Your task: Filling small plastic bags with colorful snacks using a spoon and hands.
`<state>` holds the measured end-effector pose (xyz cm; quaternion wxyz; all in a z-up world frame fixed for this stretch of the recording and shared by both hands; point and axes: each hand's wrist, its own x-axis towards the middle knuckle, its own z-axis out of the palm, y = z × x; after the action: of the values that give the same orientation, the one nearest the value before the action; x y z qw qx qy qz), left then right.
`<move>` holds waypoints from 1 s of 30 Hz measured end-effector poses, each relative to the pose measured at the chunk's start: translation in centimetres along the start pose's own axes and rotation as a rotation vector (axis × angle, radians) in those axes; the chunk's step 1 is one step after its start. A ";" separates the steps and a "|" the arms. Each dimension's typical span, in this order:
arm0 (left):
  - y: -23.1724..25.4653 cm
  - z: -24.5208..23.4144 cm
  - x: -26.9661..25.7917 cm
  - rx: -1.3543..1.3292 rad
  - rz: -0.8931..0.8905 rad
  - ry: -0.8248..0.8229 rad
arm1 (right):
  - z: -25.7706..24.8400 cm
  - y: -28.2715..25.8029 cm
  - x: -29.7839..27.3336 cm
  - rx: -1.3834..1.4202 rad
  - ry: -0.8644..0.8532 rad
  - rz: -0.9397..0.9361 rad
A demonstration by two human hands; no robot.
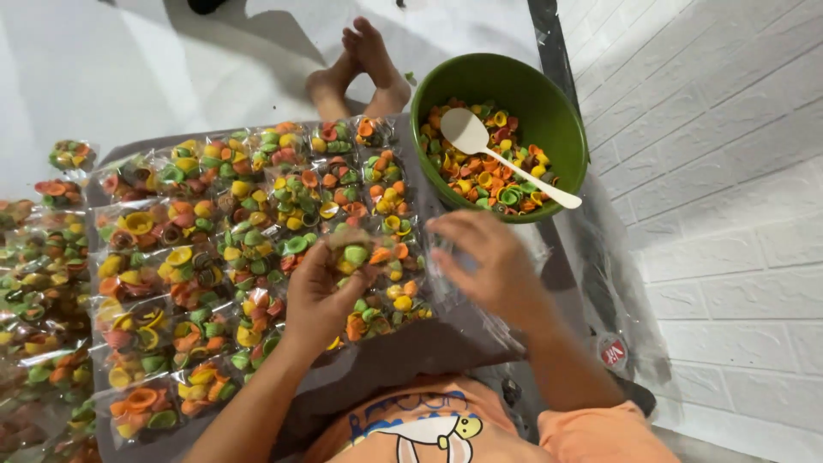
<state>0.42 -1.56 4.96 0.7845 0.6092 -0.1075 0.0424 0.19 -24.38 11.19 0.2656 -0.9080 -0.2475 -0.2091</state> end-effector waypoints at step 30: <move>-3.0 -2.0 0.3 0.231 0.237 -0.073 | 11.6 2.6 -1.6 0.974 0.076 0.228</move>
<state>1.49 -0.38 1.74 0.6944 0.6794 -0.2015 0.1246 3.24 -20.04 0.38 0.6886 -0.6916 -0.2058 -0.0719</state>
